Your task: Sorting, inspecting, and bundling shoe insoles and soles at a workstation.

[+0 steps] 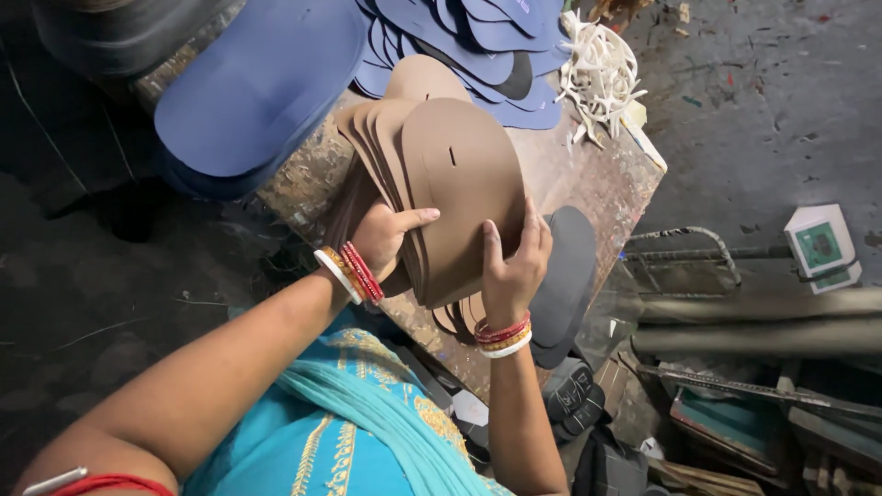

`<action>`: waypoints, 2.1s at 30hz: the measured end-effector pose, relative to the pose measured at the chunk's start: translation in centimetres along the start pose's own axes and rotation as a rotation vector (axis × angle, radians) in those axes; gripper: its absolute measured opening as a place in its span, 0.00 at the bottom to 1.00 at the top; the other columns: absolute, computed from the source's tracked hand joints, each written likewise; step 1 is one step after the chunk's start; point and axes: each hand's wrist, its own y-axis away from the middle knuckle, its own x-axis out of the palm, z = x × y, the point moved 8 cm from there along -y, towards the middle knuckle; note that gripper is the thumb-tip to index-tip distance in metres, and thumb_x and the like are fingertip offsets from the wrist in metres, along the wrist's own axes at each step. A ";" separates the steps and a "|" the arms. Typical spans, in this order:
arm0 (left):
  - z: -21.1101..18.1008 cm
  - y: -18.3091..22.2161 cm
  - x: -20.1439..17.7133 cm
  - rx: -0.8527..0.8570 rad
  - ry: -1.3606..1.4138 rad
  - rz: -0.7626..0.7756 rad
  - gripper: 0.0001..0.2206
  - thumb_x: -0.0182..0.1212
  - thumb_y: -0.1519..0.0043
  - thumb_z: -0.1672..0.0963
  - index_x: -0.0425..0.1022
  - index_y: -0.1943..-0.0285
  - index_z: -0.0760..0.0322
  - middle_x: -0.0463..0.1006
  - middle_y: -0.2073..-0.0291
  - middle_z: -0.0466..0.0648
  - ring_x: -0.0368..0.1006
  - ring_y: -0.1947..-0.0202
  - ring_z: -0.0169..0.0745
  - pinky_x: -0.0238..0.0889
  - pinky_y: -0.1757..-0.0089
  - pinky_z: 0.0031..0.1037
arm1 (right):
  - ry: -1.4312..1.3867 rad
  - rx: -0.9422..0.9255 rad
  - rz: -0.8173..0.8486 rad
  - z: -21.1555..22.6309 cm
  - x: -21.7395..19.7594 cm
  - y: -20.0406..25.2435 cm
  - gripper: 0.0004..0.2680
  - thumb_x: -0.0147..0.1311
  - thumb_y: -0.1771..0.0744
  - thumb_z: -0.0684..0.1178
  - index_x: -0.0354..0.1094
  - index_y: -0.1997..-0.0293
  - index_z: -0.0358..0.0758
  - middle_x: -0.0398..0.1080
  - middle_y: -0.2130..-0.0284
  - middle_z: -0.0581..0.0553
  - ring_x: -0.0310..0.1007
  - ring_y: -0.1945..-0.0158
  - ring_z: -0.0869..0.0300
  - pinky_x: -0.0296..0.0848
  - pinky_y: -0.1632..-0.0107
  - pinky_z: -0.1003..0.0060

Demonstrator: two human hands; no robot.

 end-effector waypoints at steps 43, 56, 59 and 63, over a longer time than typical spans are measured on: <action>0.1 -0.1 -0.3 -0.050 0.159 -0.021 0.13 0.60 0.39 0.62 0.76 0.46 0.79 0.82 0.53 0.56 0.79 0.52 0.47 0.71 0.48 0.34 | 0.463 0.382 0.037 -29.7 -6.0 2.6 0.20 0.64 0.34 0.54 0.68 0.44 0.27 0.71 0.50 0.27 0.70 0.47 0.38 0.66 0.44 0.50; 0.0 -0.4 -0.1 0.011 -0.088 -0.013 0.15 0.61 0.38 0.63 0.75 0.42 0.74 0.81 0.48 0.51 0.76 0.48 0.41 0.68 0.44 0.31 | -0.054 -0.052 -0.031 -0.7 -1.0 0.3 0.13 0.55 0.30 0.44 0.67 0.39 0.31 0.71 0.45 0.33 0.70 0.41 0.44 0.67 0.37 0.53; 0.1 -0.1 -0.1 -0.035 -0.037 -0.050 0.15 0.61 0.38 0.62 0.75 0.42 0.74 0.81 0.48 0.52 0.77 0.48 0.42 0.67 0.45 0.32 | -0.114 0.104 -0.197 -4.1 -3.3 0.1 0.11 0.52 0.30 0.41 0.72 0.41 0.35 0.77 0.53 0.37 0.77 0.50 0.47 0.75 0.45 0.56; 0.2 -0.2 -0.6 0.004 0.083 -0.011 0.16 0.60 0.38 0.62 0.75 0.41 0.76 0.81 0.48 0.53 0.77 0.48 0.44 0.67 0.44 0.33 | -0.108 0.036 -0.350 -13.3 -4.4 -1.1 0.12 0.50 0.30 0.38 0.70 0.39 0.30 0.75 0.48 0.35 0.76 0.46 0.47 0.73 0.41 0.58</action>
